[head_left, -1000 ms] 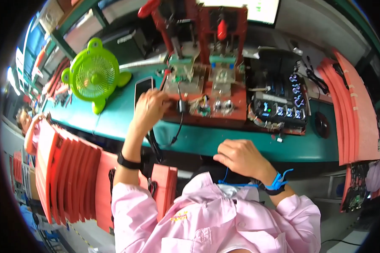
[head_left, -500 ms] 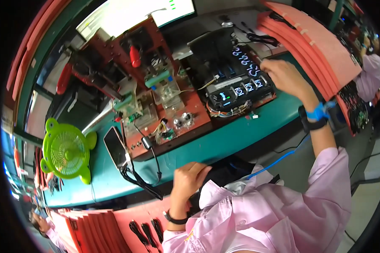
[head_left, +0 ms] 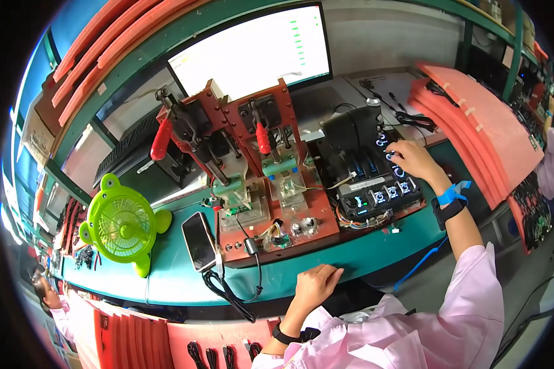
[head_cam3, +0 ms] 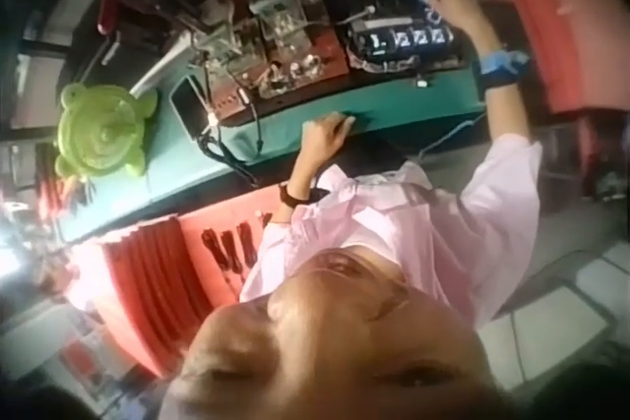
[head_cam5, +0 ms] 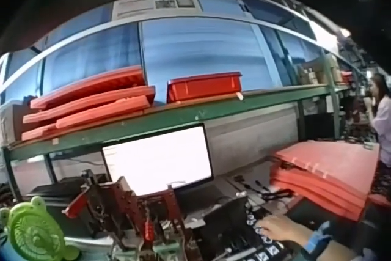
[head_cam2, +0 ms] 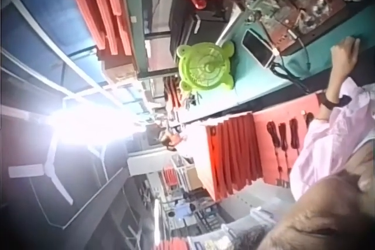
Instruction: The person turns over a circuit board, places it into a testing fixture, and connects a cable. They press buttons on a control panel, move a joystick, and use a mouse while looking at a monitor before removing the board and cable.
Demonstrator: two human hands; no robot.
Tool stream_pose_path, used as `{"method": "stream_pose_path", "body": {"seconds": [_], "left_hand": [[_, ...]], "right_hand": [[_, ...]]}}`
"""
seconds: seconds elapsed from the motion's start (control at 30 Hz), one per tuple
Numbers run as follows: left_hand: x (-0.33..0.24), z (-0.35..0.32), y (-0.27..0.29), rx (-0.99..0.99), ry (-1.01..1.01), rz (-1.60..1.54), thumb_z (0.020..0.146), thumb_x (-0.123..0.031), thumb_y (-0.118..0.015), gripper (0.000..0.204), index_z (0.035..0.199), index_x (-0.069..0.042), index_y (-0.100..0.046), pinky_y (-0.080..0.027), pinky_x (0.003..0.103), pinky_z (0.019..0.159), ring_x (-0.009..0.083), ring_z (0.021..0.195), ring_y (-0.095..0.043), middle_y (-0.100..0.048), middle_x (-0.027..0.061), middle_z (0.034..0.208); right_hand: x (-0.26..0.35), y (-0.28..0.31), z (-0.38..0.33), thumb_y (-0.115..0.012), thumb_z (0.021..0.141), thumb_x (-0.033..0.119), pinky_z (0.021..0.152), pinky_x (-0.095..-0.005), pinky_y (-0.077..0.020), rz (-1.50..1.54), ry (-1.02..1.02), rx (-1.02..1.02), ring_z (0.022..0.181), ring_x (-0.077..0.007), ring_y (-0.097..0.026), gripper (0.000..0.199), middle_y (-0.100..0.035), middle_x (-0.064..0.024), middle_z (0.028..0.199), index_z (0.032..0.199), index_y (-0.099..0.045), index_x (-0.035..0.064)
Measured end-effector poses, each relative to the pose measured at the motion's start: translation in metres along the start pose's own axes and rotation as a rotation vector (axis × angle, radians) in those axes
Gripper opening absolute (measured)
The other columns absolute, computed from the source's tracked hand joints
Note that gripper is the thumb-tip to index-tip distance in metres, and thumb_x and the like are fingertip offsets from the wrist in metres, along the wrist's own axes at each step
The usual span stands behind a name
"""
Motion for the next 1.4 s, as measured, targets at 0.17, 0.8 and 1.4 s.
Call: {"method": "stream_pose_path", "body": {"seconds": [0.17, 0.8, 1.4], "left_hand": [[-0.003, 0.003, 0.001, 0.000, 0.023, 0.015, 0.073, -0.014, -0.066, 0.015, 0.065, -0.003, -0.059, -0.040, 0.032, 0.043, 0.0265, 0.048, -0.053, -0.056, 0.0093, 0.059], [0.038, 0.014, 0.202, 0.106, 0.374, 1.037, 0.069, -0.021, -0.065, 0.020, 0.064, -0.004, -0.056, -0.038, 0.039, 0.069, 0.0287, 0.074, -0.052, -0.054, 0.0101, 0.069], [0.051, -0.029, 0.189, -0.156, 0.314, 0.847, 0.069, -0.014, -0.063, 0.018, 0.063, -0.002, -0.052, -0.037, 0.037, 0.072, 0.0297, 0.074, -0.049, -0.050, 0.0120, 0.070]], "right_hand": [[-0.005, -0.004, -0.005, -0.056, 0.074, 0.012, 0.067, -0.0383, -0.0431, 0.000, -0.037, 0.051, 0.078, -0.0302, -0.054, 0.020, -0.056, -0.0131, 0.082, 0.093, -0.058, 0.0035], [0.270, -0.093, -0.095, -0.053, 0.077, 0.016, 0.051, -0.0389, -0.0465, 0.619, 0.401, 0.198, 0.060, -0.0295, -0.058, 0.013, -0.056, -0.0113, 0.069, 0.071, -0.051, 0.0046], [0.279, -0.150, -0.078, -0.055, 0.076, 0.014, 0.051, -0.0401, -0.0459, 0.703, 0.300, 0.183, 0.062, -0.0309, -0.058, 0.008, -0.058, -0.0096, 0.075, 0.075, -0.056, 0.0053]]}}
Point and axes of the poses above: each hand's wrist, its own z-axis towards the middle knuckle, its own y-axis out of the back of the hand, x = y × z, the point moved 9 cm from there along z, towards the middle knuckle
